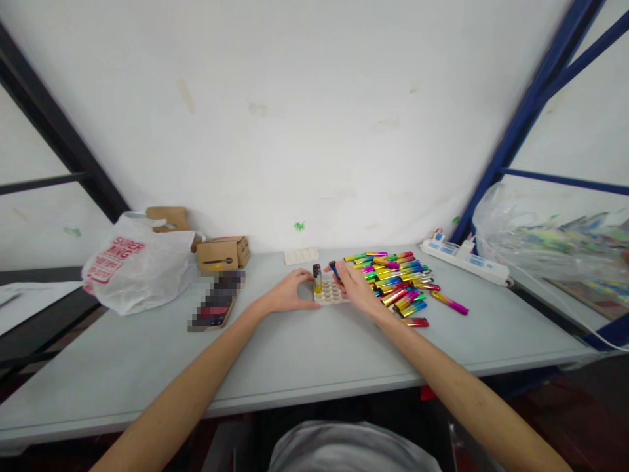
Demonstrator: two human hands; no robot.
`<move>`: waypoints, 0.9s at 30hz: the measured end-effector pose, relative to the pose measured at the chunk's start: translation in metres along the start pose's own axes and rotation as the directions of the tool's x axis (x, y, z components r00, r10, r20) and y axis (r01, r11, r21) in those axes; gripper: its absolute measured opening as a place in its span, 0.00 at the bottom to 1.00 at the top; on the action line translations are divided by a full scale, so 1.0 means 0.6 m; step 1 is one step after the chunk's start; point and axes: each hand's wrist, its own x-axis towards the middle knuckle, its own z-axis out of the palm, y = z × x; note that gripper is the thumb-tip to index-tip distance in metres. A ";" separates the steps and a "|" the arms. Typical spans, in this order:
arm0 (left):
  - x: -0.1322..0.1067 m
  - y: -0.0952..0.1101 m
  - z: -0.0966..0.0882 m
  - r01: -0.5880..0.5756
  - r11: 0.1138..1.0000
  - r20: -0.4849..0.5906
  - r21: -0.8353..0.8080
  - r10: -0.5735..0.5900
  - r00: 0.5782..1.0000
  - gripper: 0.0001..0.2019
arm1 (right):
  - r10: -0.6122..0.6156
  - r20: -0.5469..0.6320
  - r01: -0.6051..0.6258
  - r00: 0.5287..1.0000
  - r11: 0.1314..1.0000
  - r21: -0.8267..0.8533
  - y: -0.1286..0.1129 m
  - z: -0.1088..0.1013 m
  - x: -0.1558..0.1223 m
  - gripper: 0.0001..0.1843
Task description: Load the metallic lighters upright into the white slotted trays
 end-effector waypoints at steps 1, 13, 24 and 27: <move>0.000 0.000 0.000 0.001 1.000 0.002 -0.002 -0.001 1.000 0.33 | -0.058 -0.022 0.056 0.998 0.996 -0.075 0.000 0.000 0.000 0.25; -0.001 0.005 -0.003 0.005 1.000 0.008 -0.011 -0.005 1.000 0.33 | -0.242 -0.050 0.212 0.969 0.918 -0.334 -0.003 -0.001 -0.005 0.16; -0.002 0.002 0.000 -0.012 1.000 -0.003 -0.018 0.012 1.000 0.34 | -0.274 0.148 0.310 0.950 0.780 -0.543 0.013 0.008 -0.002 0.13; 0.000 -0.004 0.003 -0.033 0.999 -0.015 -0.015 0.032 0.999 0.34 | -0.278 0.186 0.330 0.942 0.682 -0.652 0.011 0.013 -0.001 0.13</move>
